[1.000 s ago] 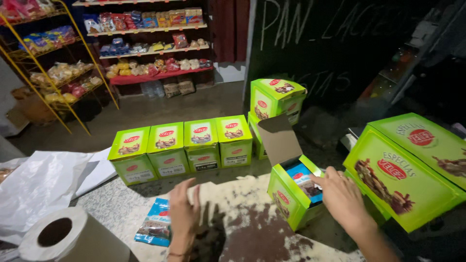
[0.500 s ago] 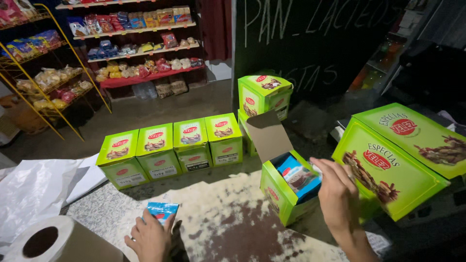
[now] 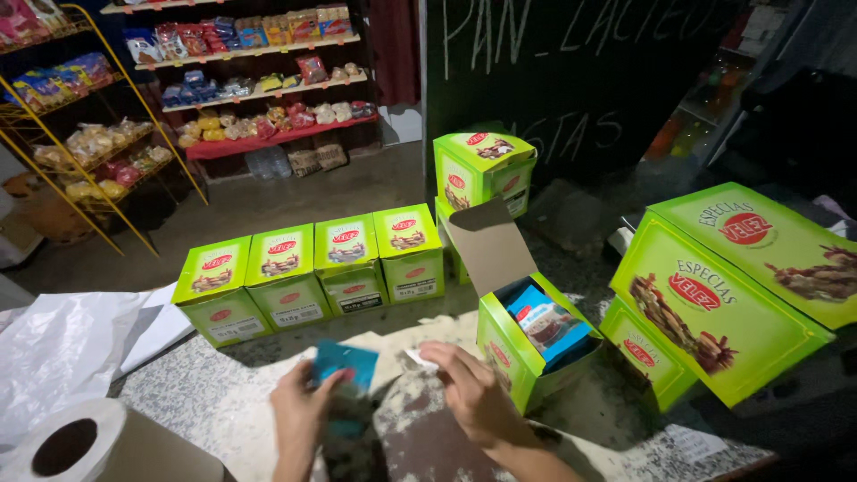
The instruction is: The person picks up several small blue packages from a counter, wipes one with a cloth, and then places them into green boxes one by one. Later, the person takes larger green packets of oregano and packs them into the same green boxes.
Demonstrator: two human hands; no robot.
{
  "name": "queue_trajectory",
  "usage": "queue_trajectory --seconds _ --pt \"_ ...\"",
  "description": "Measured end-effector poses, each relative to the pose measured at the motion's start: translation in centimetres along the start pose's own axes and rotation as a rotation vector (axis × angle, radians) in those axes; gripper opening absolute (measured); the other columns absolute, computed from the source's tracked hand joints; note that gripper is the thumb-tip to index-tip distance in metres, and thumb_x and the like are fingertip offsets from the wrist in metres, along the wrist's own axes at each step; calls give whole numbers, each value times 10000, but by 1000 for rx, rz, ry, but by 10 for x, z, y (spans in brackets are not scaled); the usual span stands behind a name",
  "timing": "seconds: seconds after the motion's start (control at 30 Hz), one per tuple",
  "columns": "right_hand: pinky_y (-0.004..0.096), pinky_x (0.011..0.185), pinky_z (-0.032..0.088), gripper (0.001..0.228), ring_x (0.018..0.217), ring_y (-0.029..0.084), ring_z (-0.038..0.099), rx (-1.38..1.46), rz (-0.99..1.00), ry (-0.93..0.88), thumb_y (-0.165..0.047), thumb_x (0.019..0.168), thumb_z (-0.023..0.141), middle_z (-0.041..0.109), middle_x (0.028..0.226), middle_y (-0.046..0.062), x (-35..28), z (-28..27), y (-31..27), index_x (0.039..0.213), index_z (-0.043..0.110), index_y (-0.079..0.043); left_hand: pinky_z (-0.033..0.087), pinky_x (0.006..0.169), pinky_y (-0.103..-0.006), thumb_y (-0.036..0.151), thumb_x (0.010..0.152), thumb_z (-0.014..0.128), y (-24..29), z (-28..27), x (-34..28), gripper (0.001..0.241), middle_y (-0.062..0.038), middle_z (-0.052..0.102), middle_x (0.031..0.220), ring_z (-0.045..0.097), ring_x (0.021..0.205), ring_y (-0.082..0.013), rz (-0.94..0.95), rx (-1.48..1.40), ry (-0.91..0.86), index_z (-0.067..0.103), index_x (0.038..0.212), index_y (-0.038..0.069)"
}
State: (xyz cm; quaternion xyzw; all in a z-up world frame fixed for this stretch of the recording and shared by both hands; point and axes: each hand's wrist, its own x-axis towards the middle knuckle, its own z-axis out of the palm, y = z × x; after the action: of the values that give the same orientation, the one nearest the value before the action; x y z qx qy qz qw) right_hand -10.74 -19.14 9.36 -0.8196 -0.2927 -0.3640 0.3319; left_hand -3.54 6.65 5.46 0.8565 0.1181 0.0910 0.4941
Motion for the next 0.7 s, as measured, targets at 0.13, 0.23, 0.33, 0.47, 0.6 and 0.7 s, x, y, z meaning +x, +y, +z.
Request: queue_trajectory --seconds 0.13,0.23,0.33,0.47,0.6,0.7 --pt "160 415 640 463 576 173 715 58 116 91 120 950 599 708 1220 243 -9 59 38 1376 495 -30 504 669 -268 329 723 868 33 49 -9 298 -46 836 821 672 728 -107 25 -243 -85 861 921 106" --pt "187 338 622 535 564 183 719 68 226 21 99 972 563 718 1130 231 -17 81 59 1463 409 -48 560 677 -307 133 881 768 -3 106 7 207 -128 788 938 664 777 -165 -58 -853 -158 742 1036 -1" --pt "224 708 729 822 1041 284 747 131 186 -57 313 735 554 703 1210 216 -22 92 63 1462 447 -56 544 710 -348 138 937 699 -18 129 7 260 -127 734 1009 666 840 -216 -123 -1117 -194 654 1164 19" --pt "396 1117 454 887 1406 310 511 131 60 -186 338 643 396 558 1493 161 -15 102 65 1434 540 -37 507 929 -414 271 987 603 0 123 2 297 -127 723 1153 658 1044 -270 -267 -1282 -255 652 1173 45" --pt "482 1254 217 908 1505 352 333 51 124 -339 328 711 400 463 1566 173 -7 95 62 1516 475 -85 235 512 -260 254 1008 643 -44 142 21 271 77 400 572 345 519 -60 -315 -1323 -234 547 766 178" --pt "475 1258 197 791 1530 354 260 78 178 -371 271 805 413 374 1618 166 -3 87 54 1526 447 -54 404 1142 -432 334 1064 385 38 99 -6 498 -207 586 1448 551 1312 -330 -569 -1442 -283 529 1439 40"
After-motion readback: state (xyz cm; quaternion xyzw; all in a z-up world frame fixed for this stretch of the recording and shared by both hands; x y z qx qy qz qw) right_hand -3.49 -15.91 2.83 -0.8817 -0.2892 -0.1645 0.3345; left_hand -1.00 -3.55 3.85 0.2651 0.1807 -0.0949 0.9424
